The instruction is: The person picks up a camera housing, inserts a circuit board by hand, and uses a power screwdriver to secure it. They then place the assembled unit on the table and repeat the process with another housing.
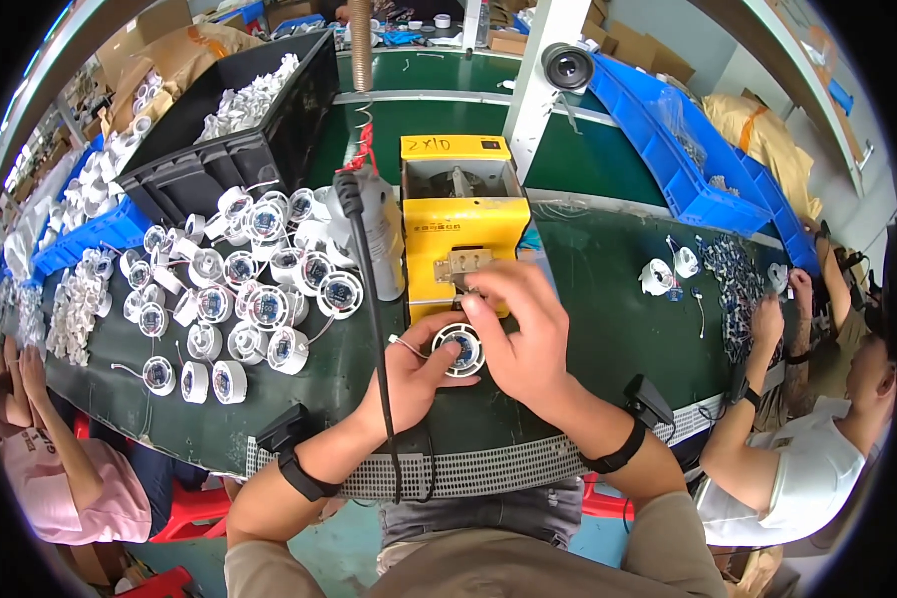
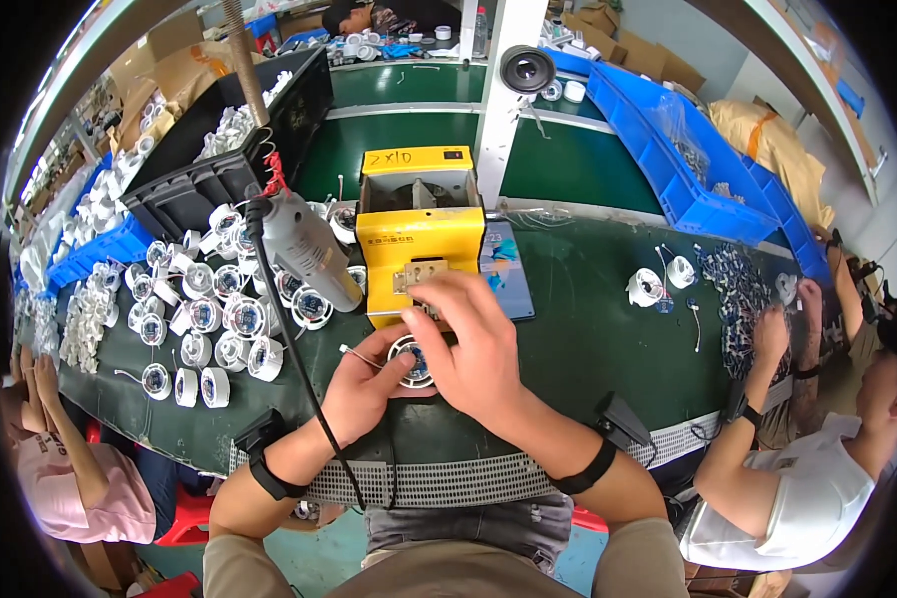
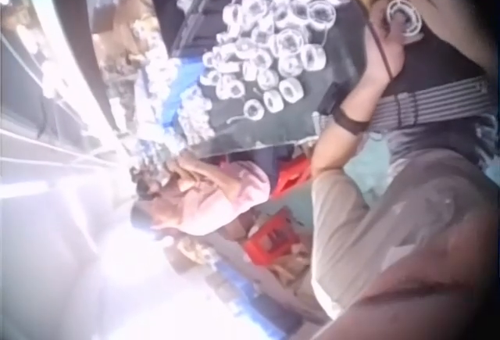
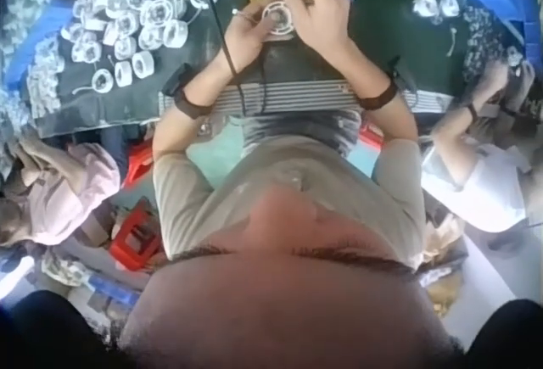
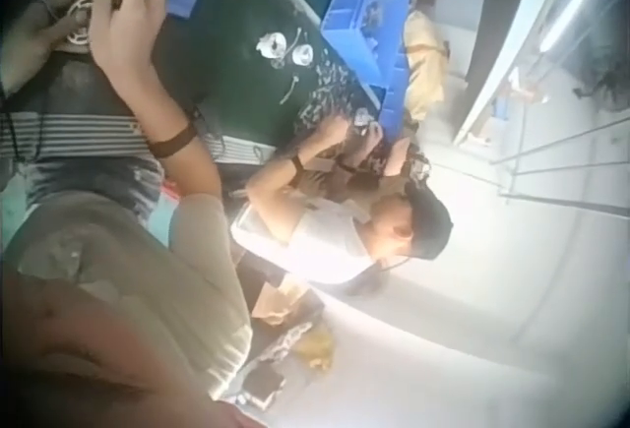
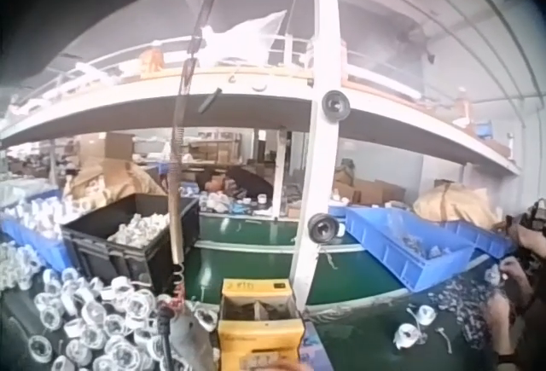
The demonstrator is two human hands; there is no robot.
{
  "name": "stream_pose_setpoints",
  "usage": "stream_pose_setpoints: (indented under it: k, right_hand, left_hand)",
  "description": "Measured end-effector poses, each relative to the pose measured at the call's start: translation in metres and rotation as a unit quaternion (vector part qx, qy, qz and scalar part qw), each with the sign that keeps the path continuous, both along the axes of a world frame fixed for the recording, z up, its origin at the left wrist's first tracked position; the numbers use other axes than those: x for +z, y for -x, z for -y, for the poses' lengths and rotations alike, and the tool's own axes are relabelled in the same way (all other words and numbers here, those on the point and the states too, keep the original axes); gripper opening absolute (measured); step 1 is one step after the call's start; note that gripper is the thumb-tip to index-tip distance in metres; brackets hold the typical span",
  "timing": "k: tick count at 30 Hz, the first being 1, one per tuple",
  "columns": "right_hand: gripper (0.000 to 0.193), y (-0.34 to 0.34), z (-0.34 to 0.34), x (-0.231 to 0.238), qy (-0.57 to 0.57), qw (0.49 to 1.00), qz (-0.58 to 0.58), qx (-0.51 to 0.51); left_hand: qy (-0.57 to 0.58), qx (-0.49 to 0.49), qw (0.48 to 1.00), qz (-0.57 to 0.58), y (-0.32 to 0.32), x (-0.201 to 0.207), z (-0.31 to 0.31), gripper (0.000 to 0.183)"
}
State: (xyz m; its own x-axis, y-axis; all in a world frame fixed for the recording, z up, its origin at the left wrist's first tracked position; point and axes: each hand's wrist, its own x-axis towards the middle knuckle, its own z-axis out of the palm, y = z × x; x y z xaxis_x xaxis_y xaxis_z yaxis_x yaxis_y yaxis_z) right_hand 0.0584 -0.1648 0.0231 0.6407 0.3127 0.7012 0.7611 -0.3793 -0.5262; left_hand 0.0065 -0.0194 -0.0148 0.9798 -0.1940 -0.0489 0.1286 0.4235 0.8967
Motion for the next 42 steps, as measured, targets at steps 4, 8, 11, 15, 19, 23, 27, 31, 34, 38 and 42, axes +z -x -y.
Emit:
stream_pose_setpoints:
  k: [4, 8, 11, 15, 19, 23, 27, 31, 34, 38, 42]
  right_hand:
    - [0.053, -0.006, -0.051, 0.019, -0.065, 0.997, -0.026, 0.023]
    - [0.058, -0.017, -0.079, 0.016, 0.009, 0.986, -0.155, 0.058]
    - [0.051, -0.017, -0.078, 0.018, -0.215, 0.962, -0.105, 0.134]
    - [0.048, -0.022, -0.052, 0.05, -0.43, 0.891, -0.095, 0.111]
    - [0.038, -0.038, -0.043, 0.04, -0.375, 0.921, -0.098, 0.039]
    - [0.038, -0.04, -0.042, 0.033, -0.355, 0.93, -0.087, 0.024]
    - [0.034, -0.037, -0.046, 0.033, -0.362, 0.926, -0.104, 0.023]
    - [0.03, -0.038, -0.045, 0.028, -0.36, 0.926, -0.109, 0.024]
    - [0.029, -0.036, -0.045, 0.029, -0.342, 0.93, -0.137, 0.022]
    - [0.03, -0.017, -0.036, 0.025, -0.355, 0.919, -0.166, 0.033]
    - [0.035, 0.002, -0.028, 0.014, -0.357, 0.913, -0.181, 0.081]
  left_hand:
    - [-0.049, -0.002, 0.999, -0.001, 0.0, -0.005, -0.005, 0.032]
    - [-0.149, 0.022, 0.988, 0.042, -0.003, -0.009, -0.007, 0.032]
    - [-0.035, 0.05, 0.997, -0.041, -0.004, -0.015, -0.002, 0.028]
    - [-0.109, 0.041, 0.992, -0.056, -0.008, -0.02, -0.002, 0.029]
    - [-0.127, 0.014, 0.989, -0.079, -0.01, -0.019, -0.005, 0.03]
    - [-0.128, 0.01, 0.988, -0.08, -0.01, -0.017, -0.006, 0.03]
    - [-0.128, 0.012, 0.988, -0.081, -0.01, -0.018, -0.006, 0.03]
    - [-0.136, 0.01, 0.987, -0.083, -0.01, -0.018, -0.005, 0.03]
    - [-0.136, 0.014, 0.987, -0.078, -0.01, -0.017, -0.005, 0.03]
    - [-0.122, 0.02, 0.989, -0.085, -0.009, -0.018, -0.005, 0.029]
    - [-0.113, 0.042, 0.99, -0.079, -0.009, -0.017, -0.003, 0.028]
